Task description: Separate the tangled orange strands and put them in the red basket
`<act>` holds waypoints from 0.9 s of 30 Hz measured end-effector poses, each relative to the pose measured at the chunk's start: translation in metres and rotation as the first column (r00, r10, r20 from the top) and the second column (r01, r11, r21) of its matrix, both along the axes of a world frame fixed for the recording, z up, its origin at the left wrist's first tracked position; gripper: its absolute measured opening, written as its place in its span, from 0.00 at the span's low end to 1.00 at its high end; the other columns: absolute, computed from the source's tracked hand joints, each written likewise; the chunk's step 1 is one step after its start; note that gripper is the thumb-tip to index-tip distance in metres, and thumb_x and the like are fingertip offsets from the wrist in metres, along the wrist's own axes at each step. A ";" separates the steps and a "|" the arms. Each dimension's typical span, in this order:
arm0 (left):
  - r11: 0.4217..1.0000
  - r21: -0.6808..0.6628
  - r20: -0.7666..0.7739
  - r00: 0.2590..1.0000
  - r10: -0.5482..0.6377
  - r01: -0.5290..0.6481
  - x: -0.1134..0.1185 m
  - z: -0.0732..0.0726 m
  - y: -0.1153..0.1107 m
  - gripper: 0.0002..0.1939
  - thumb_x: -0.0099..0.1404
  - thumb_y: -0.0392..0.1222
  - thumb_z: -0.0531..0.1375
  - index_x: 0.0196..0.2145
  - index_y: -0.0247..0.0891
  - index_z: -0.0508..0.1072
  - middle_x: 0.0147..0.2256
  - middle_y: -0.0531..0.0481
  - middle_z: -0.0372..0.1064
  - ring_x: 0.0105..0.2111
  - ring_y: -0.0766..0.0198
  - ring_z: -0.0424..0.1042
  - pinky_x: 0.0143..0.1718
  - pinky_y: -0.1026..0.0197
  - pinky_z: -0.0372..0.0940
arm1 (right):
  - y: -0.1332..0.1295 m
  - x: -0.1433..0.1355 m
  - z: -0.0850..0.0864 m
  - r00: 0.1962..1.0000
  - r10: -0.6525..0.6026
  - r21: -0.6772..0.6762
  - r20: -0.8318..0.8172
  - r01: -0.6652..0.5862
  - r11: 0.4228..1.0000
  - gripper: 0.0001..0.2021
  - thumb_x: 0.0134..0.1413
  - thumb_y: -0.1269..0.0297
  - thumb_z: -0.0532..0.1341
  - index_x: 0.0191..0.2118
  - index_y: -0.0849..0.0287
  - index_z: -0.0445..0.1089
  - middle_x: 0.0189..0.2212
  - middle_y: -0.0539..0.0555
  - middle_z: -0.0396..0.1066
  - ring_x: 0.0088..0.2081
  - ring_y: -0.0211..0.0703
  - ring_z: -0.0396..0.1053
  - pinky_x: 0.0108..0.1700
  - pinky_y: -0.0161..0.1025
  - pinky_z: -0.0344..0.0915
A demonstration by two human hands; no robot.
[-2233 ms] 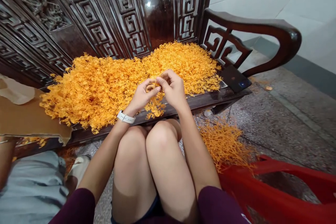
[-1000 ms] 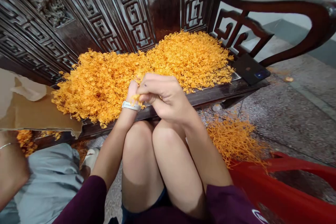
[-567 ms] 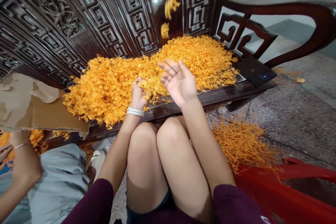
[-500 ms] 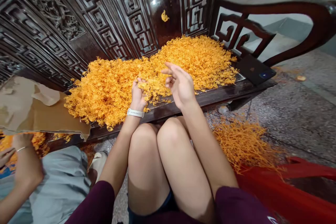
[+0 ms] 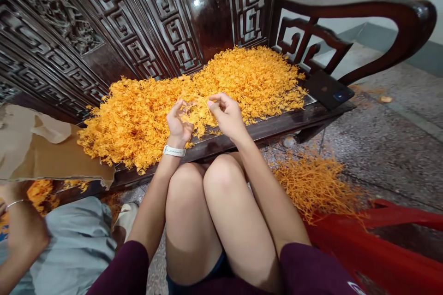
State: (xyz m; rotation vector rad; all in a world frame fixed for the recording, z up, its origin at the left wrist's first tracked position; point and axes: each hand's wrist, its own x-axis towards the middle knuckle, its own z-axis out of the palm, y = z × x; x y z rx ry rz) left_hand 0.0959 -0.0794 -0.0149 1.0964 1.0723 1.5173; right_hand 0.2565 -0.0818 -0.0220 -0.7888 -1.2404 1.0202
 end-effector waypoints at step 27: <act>0.993 0.112 -0.099 0.994 0.052 -0.041 0.011 -0.009 0.004 0.17 0.67 0.49 0.67 0.25 0.39 0.71 0.26 0.55 0.62 0.29 0.67 0.59 0.33 0.64 0.58 | -0.011 0.000 -0.006 0.845 -0.294 0.364 0.446 0.129 0.922 0.17 0.71 0.47 0.58 0.34 0.54 0.64 0.24 0.47 0.58 0.26 0.41 0.56 0.33 0.41 0.52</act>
